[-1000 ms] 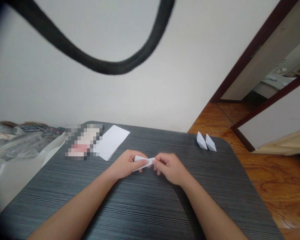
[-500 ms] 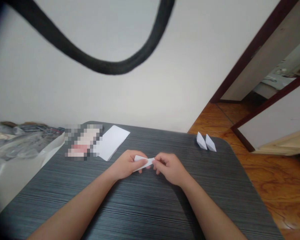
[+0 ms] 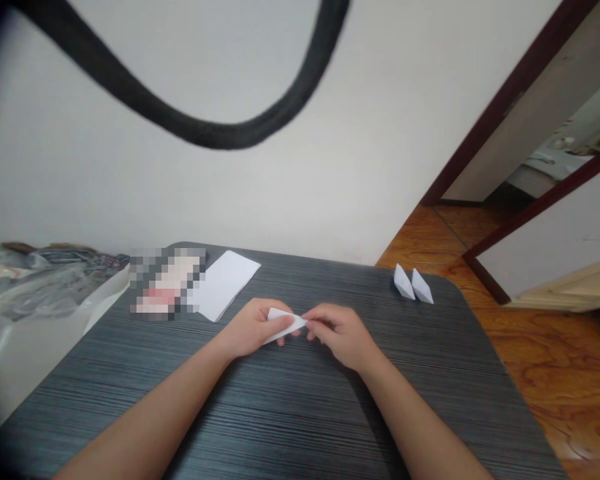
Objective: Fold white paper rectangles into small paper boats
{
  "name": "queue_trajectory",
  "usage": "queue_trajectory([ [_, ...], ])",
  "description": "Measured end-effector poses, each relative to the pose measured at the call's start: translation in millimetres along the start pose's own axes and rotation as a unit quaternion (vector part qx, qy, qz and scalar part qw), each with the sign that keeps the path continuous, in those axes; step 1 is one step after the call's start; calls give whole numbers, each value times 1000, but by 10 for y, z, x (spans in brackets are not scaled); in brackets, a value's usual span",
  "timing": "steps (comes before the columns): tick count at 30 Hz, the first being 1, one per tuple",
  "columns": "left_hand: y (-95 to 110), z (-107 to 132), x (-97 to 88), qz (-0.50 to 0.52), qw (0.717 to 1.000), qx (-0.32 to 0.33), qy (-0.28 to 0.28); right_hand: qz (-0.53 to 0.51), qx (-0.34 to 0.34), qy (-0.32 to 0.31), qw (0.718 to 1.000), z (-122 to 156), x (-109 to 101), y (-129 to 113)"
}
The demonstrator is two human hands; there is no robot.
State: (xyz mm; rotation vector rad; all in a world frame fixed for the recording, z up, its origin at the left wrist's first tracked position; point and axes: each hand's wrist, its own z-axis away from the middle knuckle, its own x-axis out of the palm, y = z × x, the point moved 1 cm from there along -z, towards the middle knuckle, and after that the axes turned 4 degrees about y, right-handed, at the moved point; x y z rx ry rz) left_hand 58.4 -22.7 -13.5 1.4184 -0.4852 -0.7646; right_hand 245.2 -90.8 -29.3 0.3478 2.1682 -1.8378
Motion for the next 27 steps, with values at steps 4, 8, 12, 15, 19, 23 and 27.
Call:
queue_trajectory([
  [4, -3, -2, 4, -2, 1000, 8, -2, 2, -26, -2, 1000, -4, -8, -6],
  [8, -4, -3, 6, 0, 1000, -1, -1, 2, -42, -3, 999, -2, -19, 17],
  [12, -11, -1, 5, -4, 1000, 0, 1, 20, -56, -12, 998, -2, -32, 13],
  [15, -22, -4, 3, -1, 1000, 7, 0, 22, -55, -19, 998, -3, -40, -9],
  [19, -21, -9, 4, 0, 1000, 15, -1, 6, -47, -25, 999, -1, -40, -27],
  [23, 0, -7, 4, -12, 1000, 11, -3, 5, -29, -16, 999, -1, -22, -32],
  [27, 19, -3, 6, -12, 1000, 8, -3, -3, -8, -5, 1000, -5, 15, -31],
])
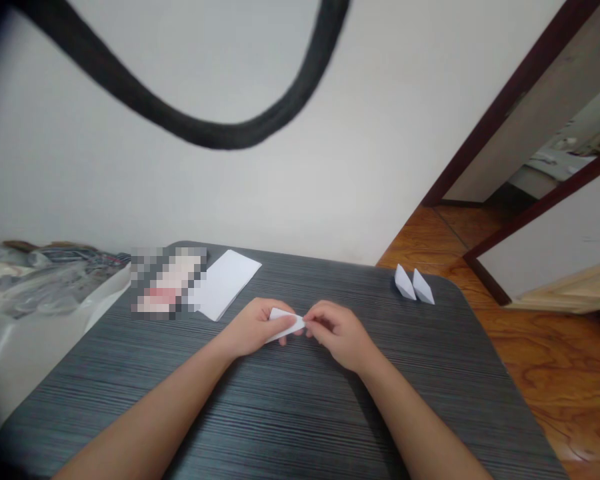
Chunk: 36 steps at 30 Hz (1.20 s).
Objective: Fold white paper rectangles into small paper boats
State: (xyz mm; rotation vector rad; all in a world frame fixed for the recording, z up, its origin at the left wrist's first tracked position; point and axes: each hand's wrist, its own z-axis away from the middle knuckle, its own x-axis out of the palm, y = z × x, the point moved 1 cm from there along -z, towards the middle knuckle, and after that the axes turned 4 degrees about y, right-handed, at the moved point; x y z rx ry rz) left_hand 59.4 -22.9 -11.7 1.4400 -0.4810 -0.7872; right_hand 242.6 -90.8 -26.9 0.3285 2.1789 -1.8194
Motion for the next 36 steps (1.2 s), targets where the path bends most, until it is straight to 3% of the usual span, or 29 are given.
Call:
queue_trajectory([
  [6, 8, -2, 2, -6, 1000, 4, 3, -53, 46, 9, 998, 11, 34, 68],
  [13, 11, -1, -16, -53, 999, 0, 8, -52, 55, -12, 997, 29, 33, 80],
  [20, -62, -13, 26, -40, 999, -17, 25, 13, 47, -32, 998, 17, 40, 40],
  [26, -44, -15, 15, -38, 999, -12, 28, -18, 57, -51, 997, 14, 34, -5],
  [36, -77, -12, 32, -54, 998, -4, 28, 104, 80, -81, 988, -6, 19, -74],
])
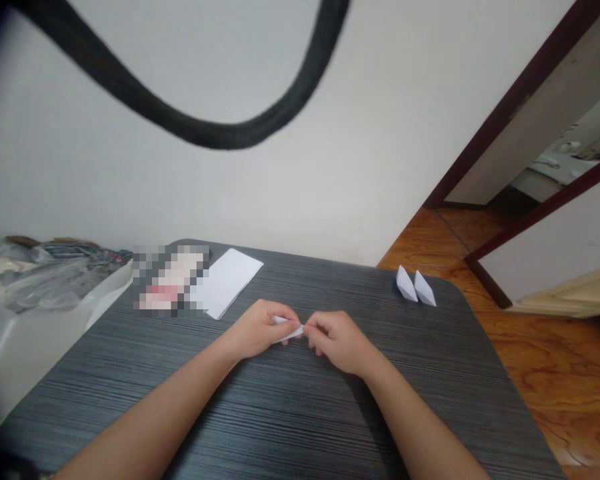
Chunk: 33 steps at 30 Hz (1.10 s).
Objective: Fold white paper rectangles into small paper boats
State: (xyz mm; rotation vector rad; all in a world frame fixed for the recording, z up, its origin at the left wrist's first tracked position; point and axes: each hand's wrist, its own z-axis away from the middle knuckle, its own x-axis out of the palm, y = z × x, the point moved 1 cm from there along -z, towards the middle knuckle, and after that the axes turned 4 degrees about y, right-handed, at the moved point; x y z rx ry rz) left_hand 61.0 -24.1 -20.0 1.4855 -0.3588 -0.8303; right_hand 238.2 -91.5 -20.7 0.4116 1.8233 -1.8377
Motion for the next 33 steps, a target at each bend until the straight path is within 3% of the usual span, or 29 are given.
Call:
queue_trajectory([
  [13, 14, 3, -17, -22, 999, 35, -1, 22, -41, 14, 999, -8, 20, -8],
  [22, 2, -11, -16, 51, 999, -2, 13, -9, -26, 67, 997, -15, -51, 70],
  [33, 2, -2, -19, -9, 1000, 16, 2, -30, -10, 29, 999, -4, -27, 33],
])
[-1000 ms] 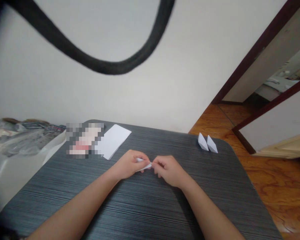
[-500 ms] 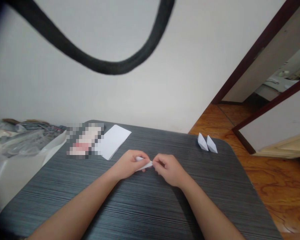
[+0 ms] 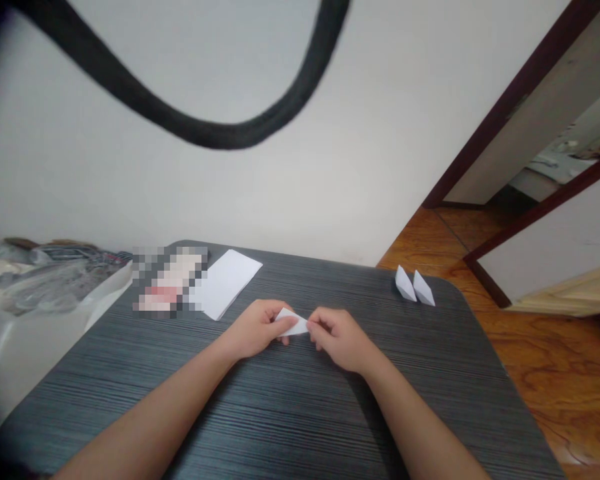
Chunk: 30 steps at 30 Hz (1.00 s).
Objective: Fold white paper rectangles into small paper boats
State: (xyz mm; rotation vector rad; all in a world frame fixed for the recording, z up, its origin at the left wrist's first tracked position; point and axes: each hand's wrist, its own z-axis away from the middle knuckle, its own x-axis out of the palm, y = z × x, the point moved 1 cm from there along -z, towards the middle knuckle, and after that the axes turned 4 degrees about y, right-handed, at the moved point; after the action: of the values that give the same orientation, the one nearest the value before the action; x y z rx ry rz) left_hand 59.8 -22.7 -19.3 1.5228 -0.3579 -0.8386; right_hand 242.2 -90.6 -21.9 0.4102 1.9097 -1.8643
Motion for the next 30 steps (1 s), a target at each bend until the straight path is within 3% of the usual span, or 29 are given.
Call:
queue_trajectory([
  [13, -15, 3, -8, 64, 997, -31, 6, -12, 29, 32, 999, -15, -36, 81],
  [20, -76, -33, -52, 213, 976, -28, 30, -105, 58, 32, 992, -9, -57, 161],
  [23, -60, -35, -30, 176, 984, 12, 17, -135, 78, 2, 988, 5, -20, 172],
  [27, 16, -11, 5, 101, 991, 83, -23, -121, 55, -34, 990, 12, 9, 109],
  [30, 53, 3, 8, 65, 993, 89, -46, -86, 37, -51, 994, 8, 14, 54],
])
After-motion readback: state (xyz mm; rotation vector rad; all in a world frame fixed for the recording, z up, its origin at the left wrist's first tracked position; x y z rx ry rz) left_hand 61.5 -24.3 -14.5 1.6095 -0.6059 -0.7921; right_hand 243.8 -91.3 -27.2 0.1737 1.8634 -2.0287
